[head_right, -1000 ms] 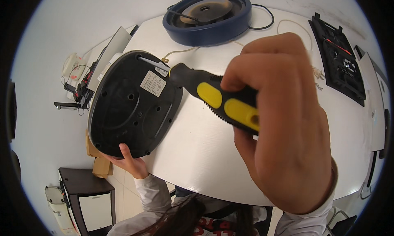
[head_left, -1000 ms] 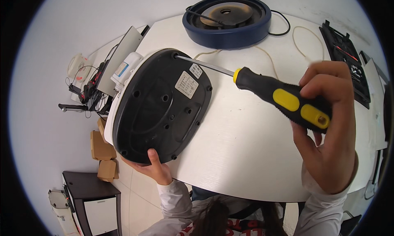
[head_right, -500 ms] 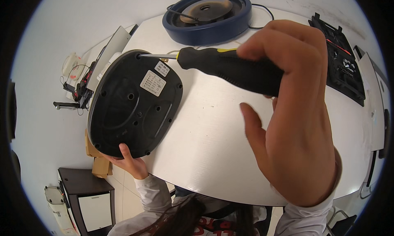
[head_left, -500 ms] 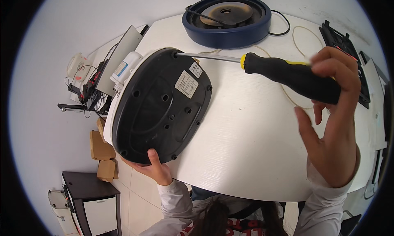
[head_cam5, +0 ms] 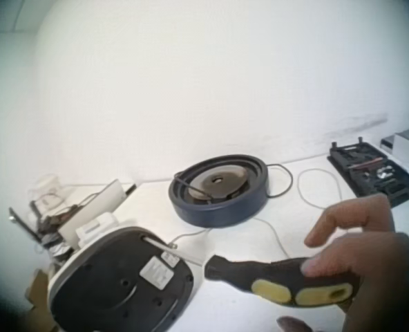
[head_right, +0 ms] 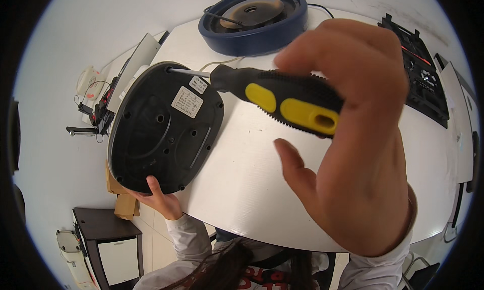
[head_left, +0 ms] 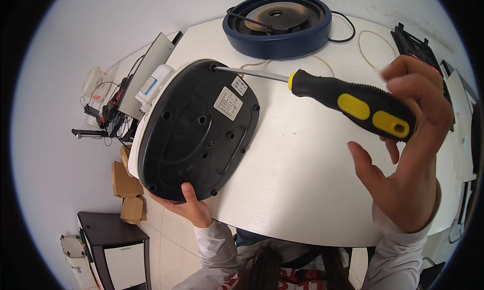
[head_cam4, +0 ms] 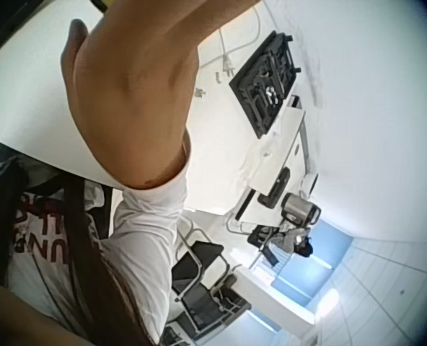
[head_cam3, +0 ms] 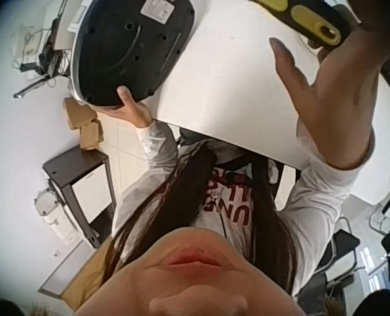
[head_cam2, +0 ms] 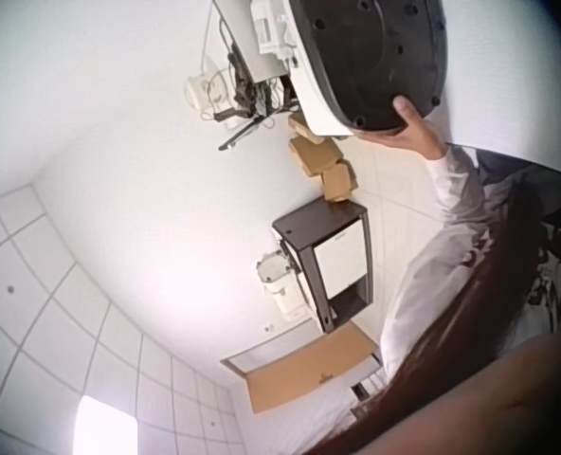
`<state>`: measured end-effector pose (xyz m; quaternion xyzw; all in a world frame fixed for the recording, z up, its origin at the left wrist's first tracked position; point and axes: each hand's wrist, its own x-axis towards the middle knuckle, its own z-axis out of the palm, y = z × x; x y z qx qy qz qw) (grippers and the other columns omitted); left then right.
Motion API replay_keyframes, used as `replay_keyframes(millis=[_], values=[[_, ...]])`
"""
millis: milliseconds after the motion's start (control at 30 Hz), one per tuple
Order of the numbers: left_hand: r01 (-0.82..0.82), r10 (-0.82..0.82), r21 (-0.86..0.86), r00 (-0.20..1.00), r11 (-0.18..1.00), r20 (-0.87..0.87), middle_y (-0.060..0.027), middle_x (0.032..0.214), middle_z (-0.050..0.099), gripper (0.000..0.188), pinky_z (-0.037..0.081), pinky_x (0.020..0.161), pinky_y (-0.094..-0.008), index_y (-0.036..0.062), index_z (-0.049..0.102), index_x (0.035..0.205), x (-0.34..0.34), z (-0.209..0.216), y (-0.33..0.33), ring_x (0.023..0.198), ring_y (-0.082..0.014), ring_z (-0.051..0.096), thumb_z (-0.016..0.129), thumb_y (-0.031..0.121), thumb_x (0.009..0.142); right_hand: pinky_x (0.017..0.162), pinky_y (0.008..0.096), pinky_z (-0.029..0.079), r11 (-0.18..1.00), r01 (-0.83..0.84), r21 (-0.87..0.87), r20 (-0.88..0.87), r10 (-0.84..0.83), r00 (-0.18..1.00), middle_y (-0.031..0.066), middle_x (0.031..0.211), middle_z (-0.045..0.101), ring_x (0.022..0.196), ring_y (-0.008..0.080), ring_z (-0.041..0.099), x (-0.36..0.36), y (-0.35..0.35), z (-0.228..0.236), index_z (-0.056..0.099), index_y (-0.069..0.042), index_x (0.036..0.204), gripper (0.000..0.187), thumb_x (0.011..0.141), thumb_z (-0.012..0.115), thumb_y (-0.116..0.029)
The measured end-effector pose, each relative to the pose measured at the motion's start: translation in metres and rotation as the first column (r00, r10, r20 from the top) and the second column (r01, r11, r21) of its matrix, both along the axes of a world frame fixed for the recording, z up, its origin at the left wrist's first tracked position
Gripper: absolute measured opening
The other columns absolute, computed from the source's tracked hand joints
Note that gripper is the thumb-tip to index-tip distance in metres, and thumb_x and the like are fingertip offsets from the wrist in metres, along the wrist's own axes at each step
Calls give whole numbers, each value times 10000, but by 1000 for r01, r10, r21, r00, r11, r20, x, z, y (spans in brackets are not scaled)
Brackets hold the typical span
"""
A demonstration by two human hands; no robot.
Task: The person uses a screwdriver to fasten screws into the underside of a black plastic device base. They repeatedly pick up screws, align them with screw holes, and tighten them while holding the device steady.
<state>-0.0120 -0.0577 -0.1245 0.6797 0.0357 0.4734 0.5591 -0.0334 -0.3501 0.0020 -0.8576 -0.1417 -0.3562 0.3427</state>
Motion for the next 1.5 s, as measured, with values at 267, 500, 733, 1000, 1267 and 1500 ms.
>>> replay_keyframes(millis=[267,500,733,1000,1267,1500], values=[[32,-32,28,999,999,2,-137,1374,364,811,328,1054,-393,32,271,1403,0,2,-2,1247,-274,393,698,338,784,587,287,519,973,182,-141,-97,-197,976,114,1047,539,786,183,591,-4,-2,10,537,-66,1123,329,811,641,-88],[0,0,8,1000,1000,0,-147,1347,390,858,334,1043,-397,22,280,1393,1,2,-2,1234,-288,404,720,375,746,615,270,566,996,9,-86,76,-3,997,136,1249,427,951,223,598,3,1,4,393,-94,1266,628,712,683,-24],[-47,43,140,998,989,34,-174,1477,173,944,358,1044,-460,105,166,1466,6,8,-5,1311,-342,310,681,451,754,511,200,443,948,153,-279,-31,-169,985,100,1059,571,760,157,606,-5,-11,17,537,-76,1152,370,800,649,-53],[-41,35,139,998,990,44,-162,1489,145,939,399,1025,-461,126,143,1475,5,8,-5,1309,-343,317,673,436,765,553,230,474,974,107,-197,-64,-122,990,147,1089,565,731,161,586,2,-7,10,447,-47,1219,378,871,593,-80],[-42,37,151,998,988,41,-154,1485,170,935,376,1043,-444,120,162,1471,3,8,-8,1302,-330,332,688,423,760,602,242,496,991,50,-124,-103,-63,993,160,936,580,757,203,640,-5,-9,9,443,-10,1110,407,806,687,-130],[17,-31,192,997,981,70,-119,1473,244,823,287,1096,-419,107,172,1471,4,7,-3,1326,-288,300,653,282,826,501,228,375,990,21,-137,-298,-62,952,98,640,547,529,147,534,2,-9,21,490,-5,970,289,893,571,-272]])
